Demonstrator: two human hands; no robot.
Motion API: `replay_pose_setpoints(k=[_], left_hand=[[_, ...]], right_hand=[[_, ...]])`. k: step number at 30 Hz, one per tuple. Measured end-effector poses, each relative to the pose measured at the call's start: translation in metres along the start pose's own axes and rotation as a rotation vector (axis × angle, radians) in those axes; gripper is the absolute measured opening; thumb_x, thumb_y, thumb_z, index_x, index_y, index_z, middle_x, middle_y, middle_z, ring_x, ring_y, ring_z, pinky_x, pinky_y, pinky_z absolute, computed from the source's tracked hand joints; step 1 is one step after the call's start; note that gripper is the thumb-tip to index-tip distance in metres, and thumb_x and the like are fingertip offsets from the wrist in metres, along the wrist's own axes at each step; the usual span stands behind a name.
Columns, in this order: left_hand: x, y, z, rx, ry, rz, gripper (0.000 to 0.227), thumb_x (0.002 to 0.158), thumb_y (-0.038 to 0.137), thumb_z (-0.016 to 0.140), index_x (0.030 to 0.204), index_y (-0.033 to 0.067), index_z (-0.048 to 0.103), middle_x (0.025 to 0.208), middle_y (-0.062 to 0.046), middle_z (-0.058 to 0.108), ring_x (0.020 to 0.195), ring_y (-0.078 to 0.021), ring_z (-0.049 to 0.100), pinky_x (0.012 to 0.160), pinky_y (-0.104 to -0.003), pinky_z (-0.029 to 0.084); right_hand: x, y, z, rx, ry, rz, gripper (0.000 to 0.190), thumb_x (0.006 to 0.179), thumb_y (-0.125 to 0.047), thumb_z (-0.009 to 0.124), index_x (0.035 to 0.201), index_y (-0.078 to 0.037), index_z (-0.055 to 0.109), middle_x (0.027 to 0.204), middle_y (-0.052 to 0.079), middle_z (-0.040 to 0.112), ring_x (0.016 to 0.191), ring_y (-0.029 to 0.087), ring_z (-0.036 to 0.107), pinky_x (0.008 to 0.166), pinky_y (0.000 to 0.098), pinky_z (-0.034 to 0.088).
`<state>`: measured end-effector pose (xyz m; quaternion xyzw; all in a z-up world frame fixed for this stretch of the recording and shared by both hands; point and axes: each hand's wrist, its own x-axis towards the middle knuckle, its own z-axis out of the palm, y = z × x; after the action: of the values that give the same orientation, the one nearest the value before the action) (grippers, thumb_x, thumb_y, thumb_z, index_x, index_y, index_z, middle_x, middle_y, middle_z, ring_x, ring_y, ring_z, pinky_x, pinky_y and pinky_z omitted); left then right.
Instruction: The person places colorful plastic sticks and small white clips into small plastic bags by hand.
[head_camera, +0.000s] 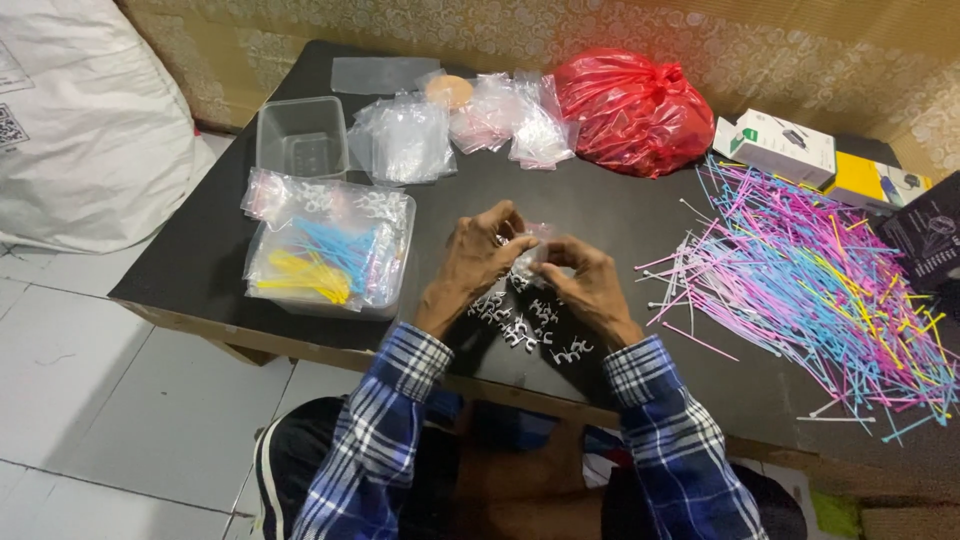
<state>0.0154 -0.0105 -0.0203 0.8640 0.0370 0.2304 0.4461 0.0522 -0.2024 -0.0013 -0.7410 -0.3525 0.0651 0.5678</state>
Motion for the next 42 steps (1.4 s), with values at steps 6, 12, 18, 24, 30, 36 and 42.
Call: replay_pose_setpoints(k=[6, 12, 18, 24, 30, 36, 42], left_hand=[[-0.009, 0.013, -0.001, -0.151, 0.134, -0.126, 0.075, 0.073, 0.039, 0.089, 0.135, 0.0178, 0.055, 0.117, -0.013, 0.075, 0.087, -0.0301, 0.077, 0.074, -0.039, 0.060], [-0.015, -0.027, 0.034, -0.412, 0.041, -0.142, 0.025, 0.073, 0.015, 0.091, 0.093, 0.0129, 0.076, 0.077, -0.003, 0.074, 0.071, -0.0103, 0.068, 0.062, -0.025, 0.056], [-0.012, -0.029, 0.032, -0.444, 0.094, -0.129, 0.019, 0.081, 0.021, 0.089, 0.089, 0.0149, 0.073, 0.069, 0.000, 0.067, 0.066, -0.0049, 0.060, 0.058, -0.018, 0.049], [-0.015, -0.011, 0.025, -0.724, 0.072, -0.181, 0.024, 0.079, 0.006, 0.086, 0.099, 0.0060, 0.073, 0.081, -0.007, 0.072, 0.070, -0.0119, 0.071, 0.061, -0.023, 0.060], [-0.017, -0.015, 0.037, -0.744, 0.081, -0.181, 0.029, 0.080, 0.002, 0.084, 0.107, 0.0037, 0.073, 0.081, -0.006, 0.069, 0.069, -0.0111, 0.069, 0.060, -0.022, 0.060], [-0.017, -0.004, 0.037, -0.717, 0.084, -0.227, 0.015, 0.082, 0.007, 0.084, 0.094, 0.0055, 0.075, 0.072, -0.006, 0.072, 0.066, -0.0076, 0.067, 0.057, -0.020, 0.057], [-0.019, -0.001, 0.039, -0.717, 0.115, -0.224, 0.020, 0.081, 0.010, 0.088, 0.094, 0.0025, 0.075, 0.072, -0.010, 0.073, 0.064, -0.0116, 0.071, 0.056, -0.021, 0.058]], right_hand=[[0.008, -0.028, -0.009, 0.205, 0.078, 0.063, 0.015, 0.091, -0.012, 0.077, 0.105, -0.007, 0.076, 0.086, 0.005, 0.076, 0.084, 0.008, 0.066, 0.083, 0.0271, 0.056], [0.011, 0.017, -0.006, 0.327, 0.109, 0.145, 0.021, 0.095, -0.010, 0.071, 0.115, -0.005, 0.075, 0.093, 0.011, 0.077, 0.083, 0.013, 0.069, 0.078, 0.0312, 0.060], [0.012, 0.013, -0.005, 0.401, 0.067, 0.192, 0.033, 0.087, -0.001, 0.077, 0.119, 0.000, 0.071, 0.094, 0.016, 0.077, 0.082, 0.016, 0.072, 0.076, 0.0320, 0.063], [0.013, 0.013, -0.004, 0.463, 0.097, 0.197, 0.036, 0.085, -0.012, 0.081, 0.117, -0.001, 0.068, 0.092, 0.013, 0.074, 0.082, 0.016, 0.071, 0.074, 0.0332, 0.064], [0.013, 0.017, -0.006, 0.508, 0.121, 0.184, 0.024, 0.085, -0.009, 0.081, 0.106, 0.000, 0.072, 0.085, 0.013, 0.072, 0.080, 0.017, 0.070, 0.072, 0.0366, 0.065], [0.013, 0.022, -0.007, 0.531, 0.139, 0.223, 0.023, 0.090, -0.015, 0.076, 0.109, -0.002, 0.071, 0.090, 0.012, 0.072, 0.084, 0.017, 0.071, 0.076, 0.0344, 0.064], [0.014, 0.021, -0.008, 0.533, 0.172, 0.247, 0.017, 0.091, -0.013, 0.077, 0.103, -0.003, 0.070, 0.082, 0.007, 0.072, 0.079, 0.012, 0.072, 0.074, 0.0291, 0.064]])
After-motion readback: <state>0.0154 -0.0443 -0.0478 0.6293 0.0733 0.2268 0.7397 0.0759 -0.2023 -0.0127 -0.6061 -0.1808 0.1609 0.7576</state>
